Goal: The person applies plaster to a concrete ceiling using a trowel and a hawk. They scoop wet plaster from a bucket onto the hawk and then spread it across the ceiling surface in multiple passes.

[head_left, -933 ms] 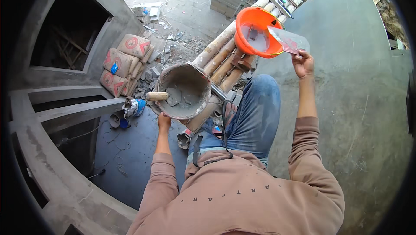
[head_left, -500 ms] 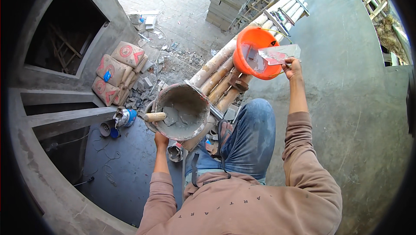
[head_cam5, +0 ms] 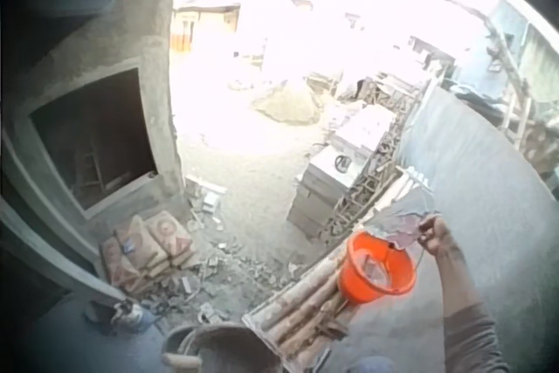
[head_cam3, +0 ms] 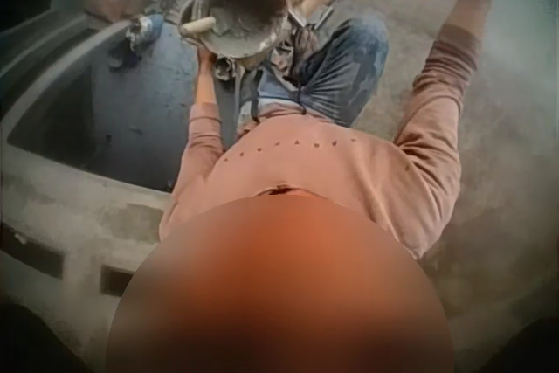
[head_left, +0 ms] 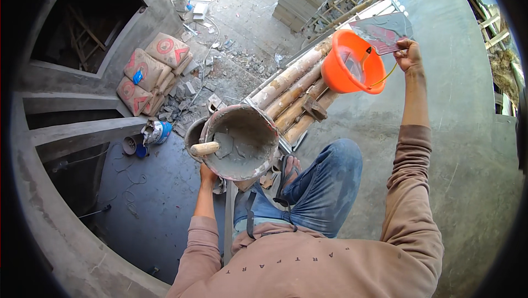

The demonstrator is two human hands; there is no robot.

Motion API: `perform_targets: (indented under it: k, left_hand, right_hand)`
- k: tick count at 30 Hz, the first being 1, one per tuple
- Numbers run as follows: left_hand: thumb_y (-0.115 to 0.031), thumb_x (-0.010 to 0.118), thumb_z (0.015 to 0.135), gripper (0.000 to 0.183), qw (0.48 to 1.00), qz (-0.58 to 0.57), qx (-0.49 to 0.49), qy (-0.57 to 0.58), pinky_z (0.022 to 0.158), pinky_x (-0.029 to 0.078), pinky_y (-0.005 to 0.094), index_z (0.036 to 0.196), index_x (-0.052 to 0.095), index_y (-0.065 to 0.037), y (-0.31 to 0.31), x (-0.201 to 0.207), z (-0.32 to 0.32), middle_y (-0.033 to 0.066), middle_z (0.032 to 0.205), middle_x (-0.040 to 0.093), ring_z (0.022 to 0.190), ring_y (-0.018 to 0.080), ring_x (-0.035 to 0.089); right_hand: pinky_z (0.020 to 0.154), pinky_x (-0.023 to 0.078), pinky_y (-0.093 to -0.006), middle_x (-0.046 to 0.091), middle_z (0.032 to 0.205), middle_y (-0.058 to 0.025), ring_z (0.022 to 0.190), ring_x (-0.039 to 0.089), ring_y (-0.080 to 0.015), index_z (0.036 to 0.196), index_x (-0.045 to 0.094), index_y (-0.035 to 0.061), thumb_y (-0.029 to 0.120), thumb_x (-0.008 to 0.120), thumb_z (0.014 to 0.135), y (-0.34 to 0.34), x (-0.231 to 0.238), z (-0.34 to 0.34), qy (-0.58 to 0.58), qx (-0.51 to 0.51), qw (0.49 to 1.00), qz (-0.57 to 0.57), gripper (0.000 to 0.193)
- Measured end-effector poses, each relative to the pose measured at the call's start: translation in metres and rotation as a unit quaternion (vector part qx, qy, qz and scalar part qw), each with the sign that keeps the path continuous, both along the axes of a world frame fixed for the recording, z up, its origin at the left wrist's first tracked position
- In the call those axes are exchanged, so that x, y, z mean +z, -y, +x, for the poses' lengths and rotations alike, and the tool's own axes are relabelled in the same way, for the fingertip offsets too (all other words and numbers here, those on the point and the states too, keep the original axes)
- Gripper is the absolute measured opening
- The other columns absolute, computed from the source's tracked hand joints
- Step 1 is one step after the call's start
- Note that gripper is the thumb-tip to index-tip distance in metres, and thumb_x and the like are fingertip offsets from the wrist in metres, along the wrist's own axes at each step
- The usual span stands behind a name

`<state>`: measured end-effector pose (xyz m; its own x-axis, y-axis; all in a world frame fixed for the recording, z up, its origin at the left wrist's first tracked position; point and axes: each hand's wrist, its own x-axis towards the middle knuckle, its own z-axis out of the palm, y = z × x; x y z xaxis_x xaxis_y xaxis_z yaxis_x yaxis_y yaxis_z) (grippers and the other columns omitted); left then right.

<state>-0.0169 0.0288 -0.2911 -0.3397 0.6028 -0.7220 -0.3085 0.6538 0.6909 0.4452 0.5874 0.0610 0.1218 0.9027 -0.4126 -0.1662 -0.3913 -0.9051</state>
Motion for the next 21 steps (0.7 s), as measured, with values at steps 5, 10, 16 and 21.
perform_targets:
  k: [5, 10, 16, 21]
  left_hand:
    - [-0.038, 0.057, 0.094, 0.044, 0.995, -0.013, -0.019, -0.098, 0.088, 0.05, 0.0392, 0.12, 0.065, -0.003, 0.0, 0.007, -0.001, 0.0148, 0.111, 0.071, 0.106, 0.025, 0.066]
    - [-0.034, 0.061, 0.092, 0.042, 0.986, -0.08, -0.07, -0.13, 0.088, 0.05, 0.0394, 0.12, 0.065, -0.003, 0.003, 0.009, 0.0, 0.0138, 0.111, 0.071, 0.105, 0.0249, 0.066]
    - [-0.026, 0.06, 0.095, 0.047, 0.974, -0.021, -0.107, -0.199, 0.095, 0.049, 0.036, 0.136, 0.052, -0.003, 0.018, -0.012, -0.004, 0.0129, 0.128, 0.063, 0.115, 0.0224, 0.061]
    - [-0.047, 0.033, 0.106, 0.06, 0.987, 0.058, 0.08, 0.123, 0.107, 0.044, 0.0399, 0.151, 0.03, -0.008, 0.023, -0.019, -0.011, 0.0102, 0.147, 0.045, 0.131, 0.0254, 0.049]
  right_hand:
    - [0.043, 0.037, -0.0261, 0.054, 0.08, -0.0073, 0.06, 0.05, -0.0187, 0.092, 0.052, 0.0073, -0.005, 0.058, 0.07, -0.021, 0.001, 0.004, 0.046, -0.003, 0.999, 0.024, 0.026]
    - [0.043, 0.036, -0.0264, 0.054, 0.07, -0.0043, 0.054, 0.049, -0.0163, 0.078, 0.053, 0.007, -0.002, 0.058, 0.074, -0.04, -0.017, 0.002, 0.02, -0.019, 0.999, 0.023, 0.011]
    - [0.044, 0.034, -0.0268, 0.055, 0.078, -0.0069, 0.057, 0.05, -0.0173, 0.086, 0.053, 0.0065, -0.004, 0.058, 0.071, -0.057, -0.043, 0.034, -0.026, 0.016, 0.997, 0.065, 0.019]
    - [0.044, 0.037, -0.027, 0.056, 0.078, -0.0061, 0.057, 0.051, -0.0171, 0.085, 0.054, 0.0059, -0.003, 0.058, 0.072, -0.042, -0.066, 0.086, -0.002, -0.011, 0.999, 0.052, 0.017]
